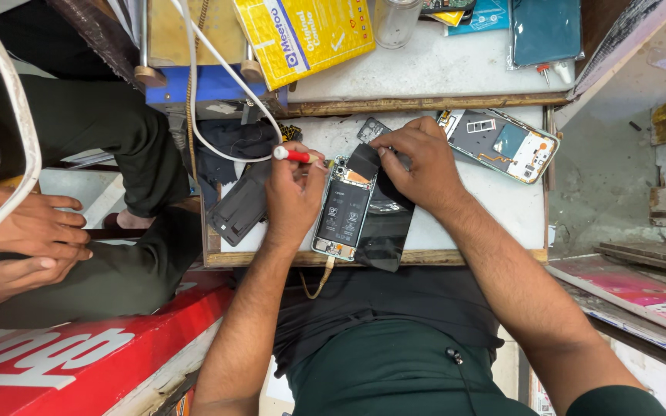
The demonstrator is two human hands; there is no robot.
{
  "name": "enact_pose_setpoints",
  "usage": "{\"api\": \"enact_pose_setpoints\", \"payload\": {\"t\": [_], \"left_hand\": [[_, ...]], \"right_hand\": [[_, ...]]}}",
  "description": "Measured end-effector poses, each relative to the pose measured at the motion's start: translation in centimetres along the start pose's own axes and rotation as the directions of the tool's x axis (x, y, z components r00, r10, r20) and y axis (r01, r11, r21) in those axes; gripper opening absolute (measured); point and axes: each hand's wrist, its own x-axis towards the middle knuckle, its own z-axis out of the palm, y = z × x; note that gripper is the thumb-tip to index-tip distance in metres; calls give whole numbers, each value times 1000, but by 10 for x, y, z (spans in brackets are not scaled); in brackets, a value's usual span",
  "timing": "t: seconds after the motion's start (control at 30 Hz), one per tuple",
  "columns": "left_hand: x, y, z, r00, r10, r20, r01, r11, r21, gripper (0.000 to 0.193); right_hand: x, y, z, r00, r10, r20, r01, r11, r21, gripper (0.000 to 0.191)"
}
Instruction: The person uses a red-handled screwdriver to remove screws from a disassembled smartphone on a workbench, then detaches a metal bracket and sets it aside. The person briefly picks up a different smartphone to show its screen before returning to the disassembled device.
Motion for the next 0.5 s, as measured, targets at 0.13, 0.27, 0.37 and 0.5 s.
{"api": "enact_pose_setpoints", "payload": {"t": [0.13,0.27,0.37,0.5], "left_hand": [[4,1,-3,998,43,-45,-43,999,-10,25],[12,5,0,994,77,-79,-72,996,58,25],[20,9,5,995,80,-66,-81,997,-6,22],[27,15,12,998,52,-19,-52,998,-32,19]], "right_hand": [[0,2,1,1000,16,4,-16,1000,1,17],[1,2,0,1000,-1,3,1,1000,-7,17],[1,1,-1,1000,8,1,-8,1000,-7,16],[3,-1,-4,998,-3,70,1,999,32,18]]}}
